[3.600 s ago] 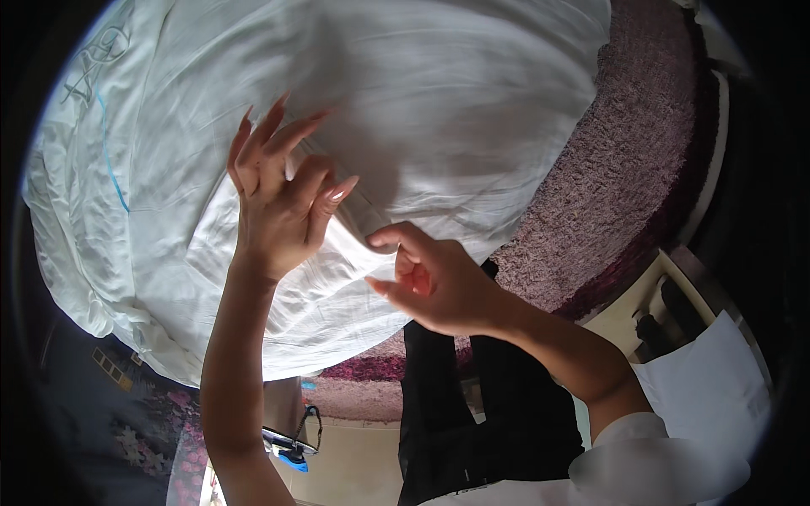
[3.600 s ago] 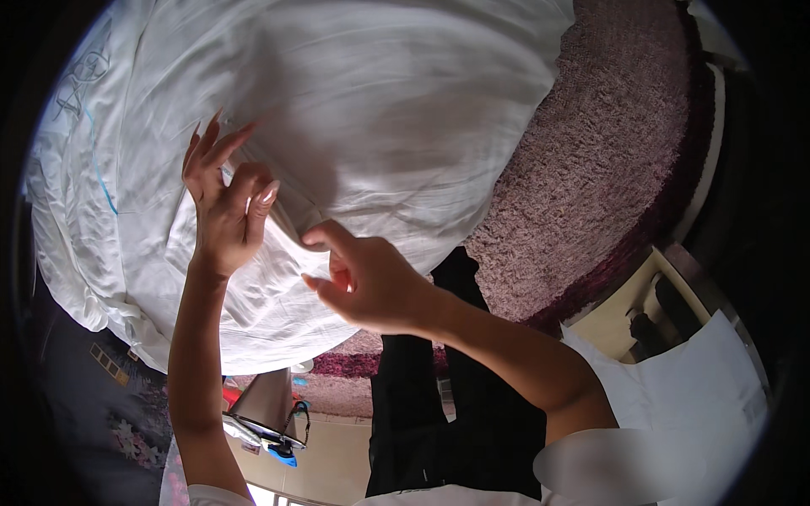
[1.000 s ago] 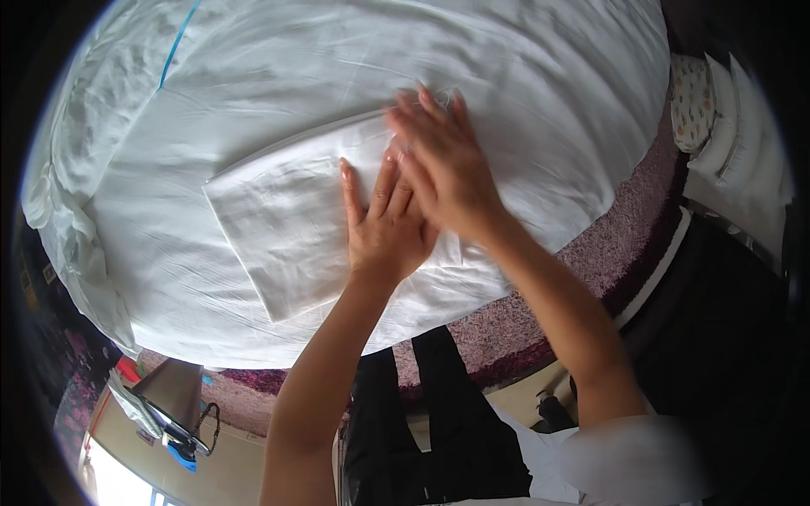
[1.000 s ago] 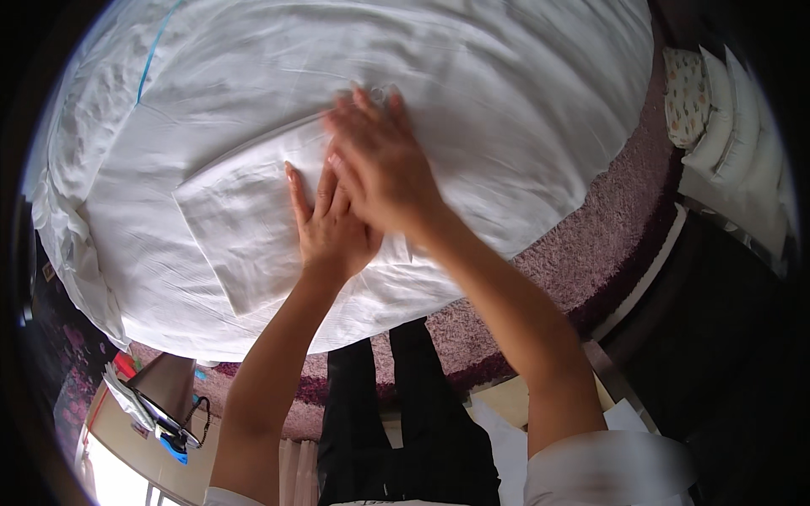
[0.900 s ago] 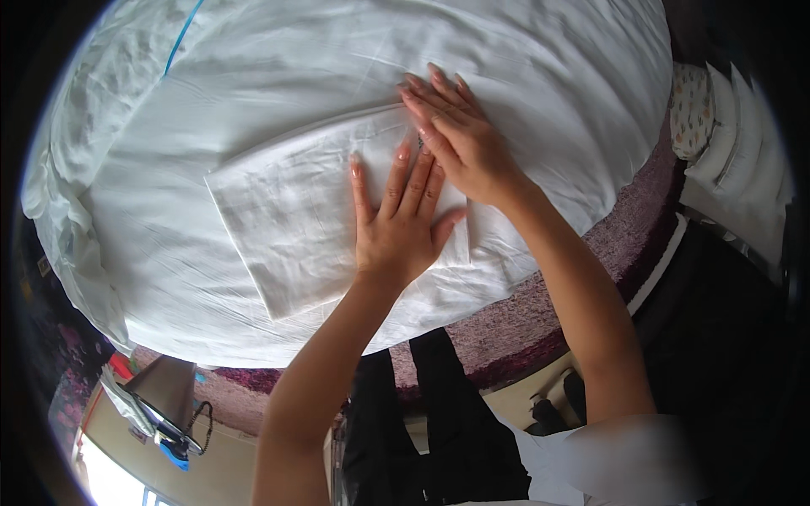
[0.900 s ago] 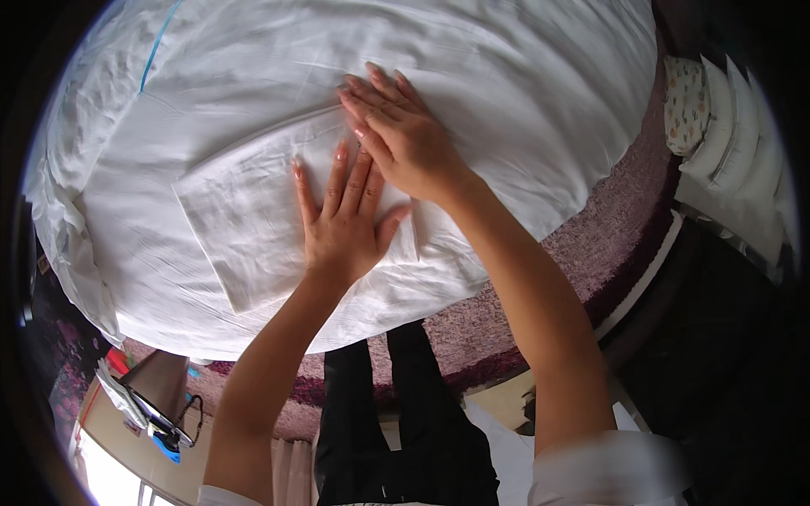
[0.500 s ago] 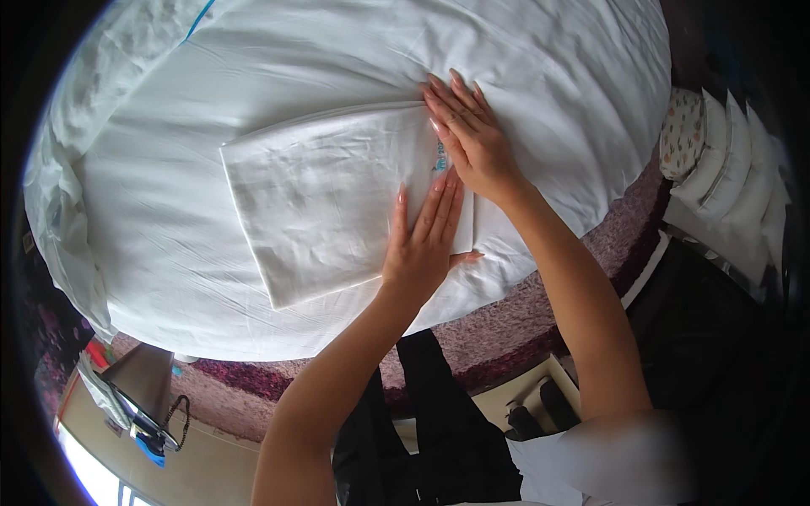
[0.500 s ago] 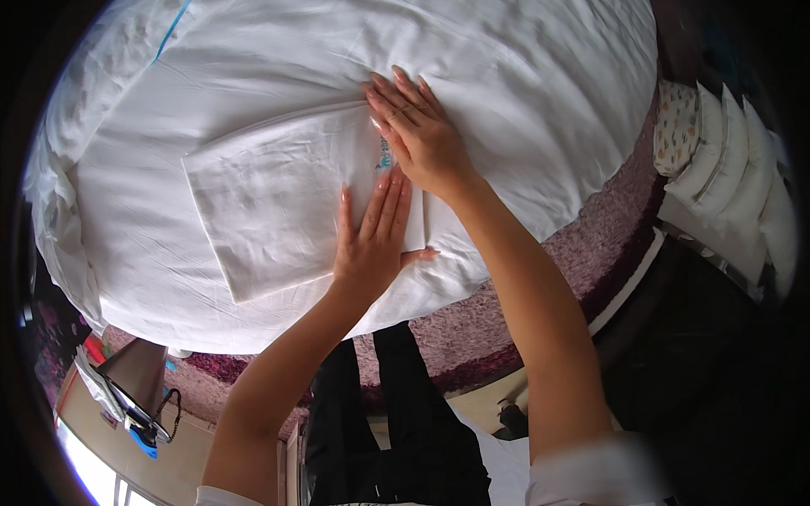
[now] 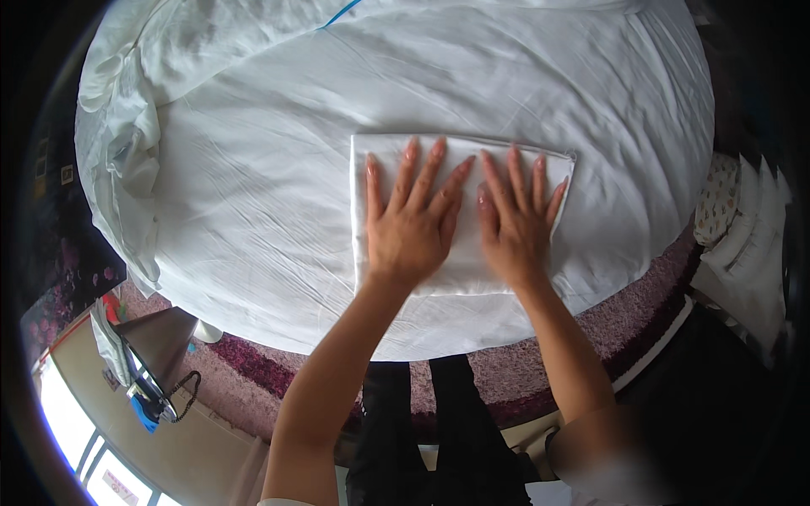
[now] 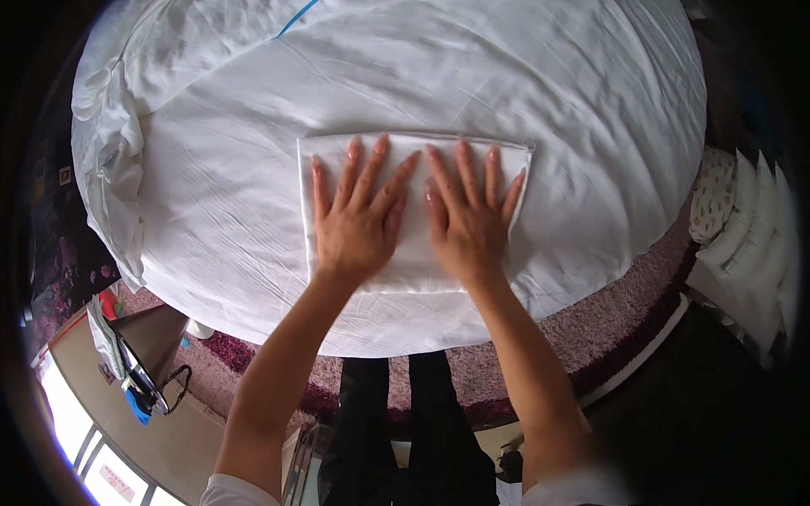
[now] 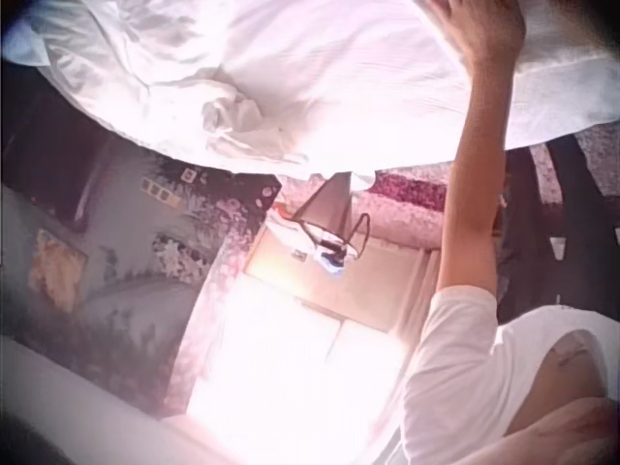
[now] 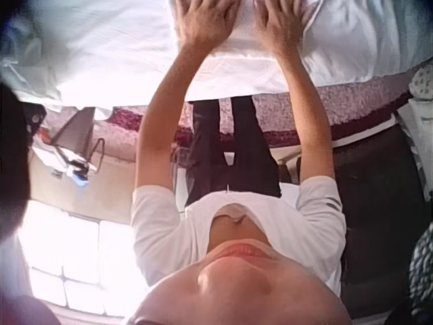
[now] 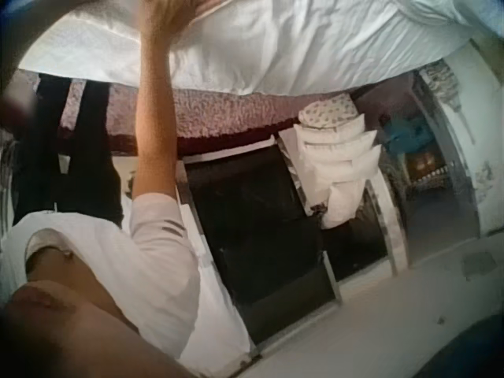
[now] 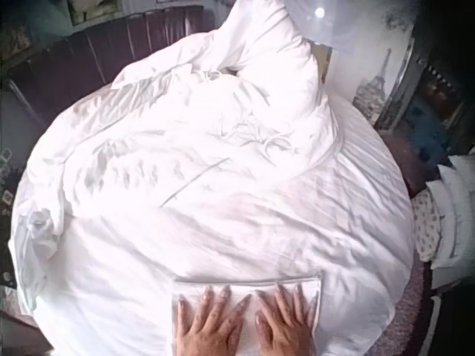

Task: The person folds a white cloth on a round table, smoothing and aligning edges before stacking it. They then pick up a white cable, coil it, and place it on the table.

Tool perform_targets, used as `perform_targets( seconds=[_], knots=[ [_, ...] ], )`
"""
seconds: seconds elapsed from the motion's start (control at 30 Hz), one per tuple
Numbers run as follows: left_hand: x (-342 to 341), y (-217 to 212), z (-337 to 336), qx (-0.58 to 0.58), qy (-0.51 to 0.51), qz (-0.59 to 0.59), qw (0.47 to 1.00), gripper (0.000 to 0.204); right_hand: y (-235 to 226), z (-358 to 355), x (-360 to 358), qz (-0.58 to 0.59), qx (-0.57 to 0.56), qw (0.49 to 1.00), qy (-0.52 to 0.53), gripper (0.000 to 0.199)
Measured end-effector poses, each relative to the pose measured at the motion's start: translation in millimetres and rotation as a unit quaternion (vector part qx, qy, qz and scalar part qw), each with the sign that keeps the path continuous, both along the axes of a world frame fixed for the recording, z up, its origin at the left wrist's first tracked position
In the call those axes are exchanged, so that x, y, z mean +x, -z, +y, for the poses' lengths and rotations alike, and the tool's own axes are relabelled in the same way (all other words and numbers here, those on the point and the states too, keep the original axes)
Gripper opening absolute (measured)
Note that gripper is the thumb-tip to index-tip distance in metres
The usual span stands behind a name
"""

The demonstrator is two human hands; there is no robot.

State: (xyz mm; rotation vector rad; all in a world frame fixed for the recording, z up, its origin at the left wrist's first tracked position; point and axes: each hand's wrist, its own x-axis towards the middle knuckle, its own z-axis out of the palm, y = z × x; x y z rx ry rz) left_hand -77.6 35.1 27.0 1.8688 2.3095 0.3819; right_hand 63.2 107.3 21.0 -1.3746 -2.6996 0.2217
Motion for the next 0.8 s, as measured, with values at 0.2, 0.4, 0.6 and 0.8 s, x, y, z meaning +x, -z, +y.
perform_targets(
  seconds=[0.2, 0.4, 0.6, 0.8],
  knots=[
    [-64.3, 18.8, -23.4, -0.034, -0.193, 0.062, 0.979, 0.053, 20.3, 19.1, 20.1, 0.037, 0.066, 0.993, 0.094, 0.051],
    [-38.1, 6.0, -73.4, 0.164, -0.277, -0.043, 0.946, 0.057, -17.8, -16.9, 44.4, 0.211, 0.043, 0.962, 0.170, 0.049],
    [22.1, 11.5, -71.3, -0.040, -0.026, 0.014, 0.999, 0.056, 9.3, -64.2, 27.0, -0.020, -0.013, 0.999, 0.028, 0.048],
    [-20.8, 24.5, -96.2, 0.025, -0.219, -0.041, 0.974, 0.063, 11.6, -31.5, 79.3, 0.013, 0.121, 0.972, 0.200, 0.053]
  ],
)
